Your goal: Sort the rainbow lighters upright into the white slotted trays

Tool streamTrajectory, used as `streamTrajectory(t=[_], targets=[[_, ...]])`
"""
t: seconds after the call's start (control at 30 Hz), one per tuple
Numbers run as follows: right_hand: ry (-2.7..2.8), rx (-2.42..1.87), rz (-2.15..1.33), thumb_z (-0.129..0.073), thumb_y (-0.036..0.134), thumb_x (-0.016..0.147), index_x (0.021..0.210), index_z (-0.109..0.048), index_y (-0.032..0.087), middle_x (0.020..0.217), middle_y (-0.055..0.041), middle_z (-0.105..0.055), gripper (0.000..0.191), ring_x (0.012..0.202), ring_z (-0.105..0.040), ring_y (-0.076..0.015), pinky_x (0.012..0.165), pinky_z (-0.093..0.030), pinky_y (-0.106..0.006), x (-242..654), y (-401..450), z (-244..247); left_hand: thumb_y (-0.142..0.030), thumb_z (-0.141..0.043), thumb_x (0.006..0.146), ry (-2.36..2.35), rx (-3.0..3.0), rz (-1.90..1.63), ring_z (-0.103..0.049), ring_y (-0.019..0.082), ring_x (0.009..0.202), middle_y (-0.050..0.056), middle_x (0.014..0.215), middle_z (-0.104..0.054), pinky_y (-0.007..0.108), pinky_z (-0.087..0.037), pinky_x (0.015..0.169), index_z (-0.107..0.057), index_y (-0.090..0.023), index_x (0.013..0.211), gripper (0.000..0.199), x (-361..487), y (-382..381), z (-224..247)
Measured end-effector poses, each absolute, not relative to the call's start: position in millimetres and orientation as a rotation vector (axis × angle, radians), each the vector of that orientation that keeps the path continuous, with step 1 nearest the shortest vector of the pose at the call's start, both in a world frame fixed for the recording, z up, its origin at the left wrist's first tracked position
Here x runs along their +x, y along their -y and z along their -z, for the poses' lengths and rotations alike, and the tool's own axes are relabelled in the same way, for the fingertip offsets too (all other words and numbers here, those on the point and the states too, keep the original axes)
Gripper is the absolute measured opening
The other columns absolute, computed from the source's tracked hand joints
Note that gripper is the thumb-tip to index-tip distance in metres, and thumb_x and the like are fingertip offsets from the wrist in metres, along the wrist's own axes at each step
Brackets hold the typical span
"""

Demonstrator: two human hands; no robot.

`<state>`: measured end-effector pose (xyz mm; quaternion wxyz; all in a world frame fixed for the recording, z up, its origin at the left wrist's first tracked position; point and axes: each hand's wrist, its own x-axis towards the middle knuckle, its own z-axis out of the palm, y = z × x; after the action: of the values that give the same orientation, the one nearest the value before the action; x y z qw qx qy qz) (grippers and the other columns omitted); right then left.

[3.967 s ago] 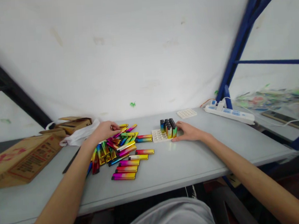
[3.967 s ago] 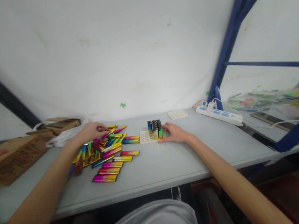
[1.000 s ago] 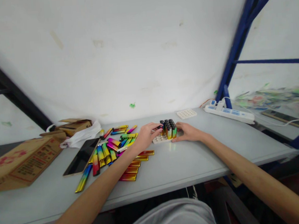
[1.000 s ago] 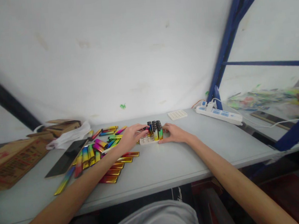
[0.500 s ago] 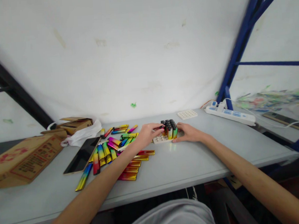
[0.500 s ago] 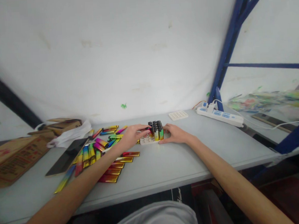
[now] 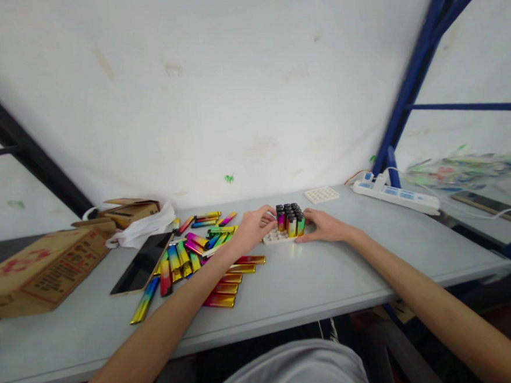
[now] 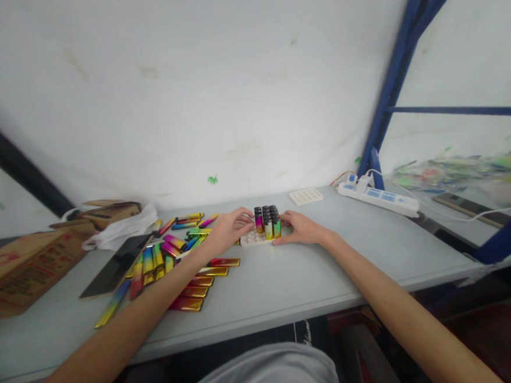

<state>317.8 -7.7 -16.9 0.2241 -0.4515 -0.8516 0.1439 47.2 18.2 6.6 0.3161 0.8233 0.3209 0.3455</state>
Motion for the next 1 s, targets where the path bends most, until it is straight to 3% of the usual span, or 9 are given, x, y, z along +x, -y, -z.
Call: streamTrajectory(t=[0.17, 0.27, 0.5, 0.6, 0.77, 1.0], targets=[[2.345, -1.272, -0.384, -0.078, 0.067, 0.077, 0.113, -0.070, 0.018, 0.096, -0.0074, -0.063, 0.061, 0.083, -0.059, -0.0245, 0.074, -0.047, -0.033, 317.5, 8.8, 16.1, -0.034, -0.066, 0.088, -0.955, 2.378, -0.838, -0.072, 0.018, 0.075, 0.005, 0.081, -0.077, 0.029, -0.057, 0.074, -0.073, -0.019, 0.091, 0.017, 24.5, -18.2, -27.9], [2.339, -1.289, -0.400, -0.078, 0.068, 0.077, 0.113, -0.069, 0.017, 0.099, -0.0082, -0.064, 0.063, 0.084, -0.059, -0.0243, 0.073, -0.047, -0.033, 317.8, 9.3, 15.8, -0.036, -0.069, 0.086, -1.009, 2.467, -0.602, -0.069, 0.018, 0.068, 0.005, 0.073, -0.076, 0.026, -0.051, 0.066, -0.077, -0.019, 0.085, 0.019, -2.3, -19.2, -42.1], [2.337, -1.301, -0.401, -0.078, 0.069, 0.076, 0.112, -0.068, 0.016, 0.100, -0.0088, -0.066, 0.065, 0.084, -0.060, -0.0243, 0.073, -0.046, -0.033, 319.6, 8.8, 16.1, -0.043, -0.080, 0.076, -0.888, 2.473, -0.083, -0.069, 0.019, 0.074, 0.001, 0.082, -0.078, 0.024, -0.046, 0.067, -0.082, -0.026, 0.083, 0.018, -47.4, -16.2, -57.8], [2.339, -1.296, -0.409, -0.078, 0.068, 0.077, 0.114, -0.068, 0.016, 0.101, -0.0090, -0.066, 0.064, 0.084, -0.059, -0.0242, 0.072, -0.046, -0.033, 319.3, 9.2, 15.9, -0.040, -0.085, 0.070, -0.899, 2.467, -0.073, -0.069, 0.020, 0.081, 0.001, 0.088, -0.078, 0.025, -0.047, 0.071, -0.082, -0.027, 0.084, 0.020, -45.6, -9.8, -57.4], [2.333, -1.325, -0.399, -0.078, 0.068, 0.076, 0.112, -0.068, 0.015, 0.100, -0.0091, -0.065, 0.065, 0.083, -0.058, -0.0237, 0.072, -0.045, -0.032, 318.4, 9.8, 15.5, -0.042, -0.079, 0.077, -0.939, 2.560, -0.060, -0.069, 0.023, 0.096, 0.004, 0.101, -0.075, 0.030, -0.049, 0.086, -0.079, -0.023, 0.090, 0.023, -36.8, -7.5, -55.3], [2.349, -1.275, -0.414, -0.077, 0.069, 0.077, 0.104, -0.066, 0.016, 0.095, -0.0075, -0.064, 0.061, 0.081, -0.058, -0.0233, 0.071, -0.045, -0.033, 319.4, 8.7, 16.0, -0.044, -0.074, 0.086, -0.775, 2.120, -0.543, -0.071, 0.024, 0.103, 0.011, 0.107, -0.077, 0.037, -0.053, 0.092, -0.066, -0.017, 0.096, 0.030, -32.2, -7.2, -62.6]])
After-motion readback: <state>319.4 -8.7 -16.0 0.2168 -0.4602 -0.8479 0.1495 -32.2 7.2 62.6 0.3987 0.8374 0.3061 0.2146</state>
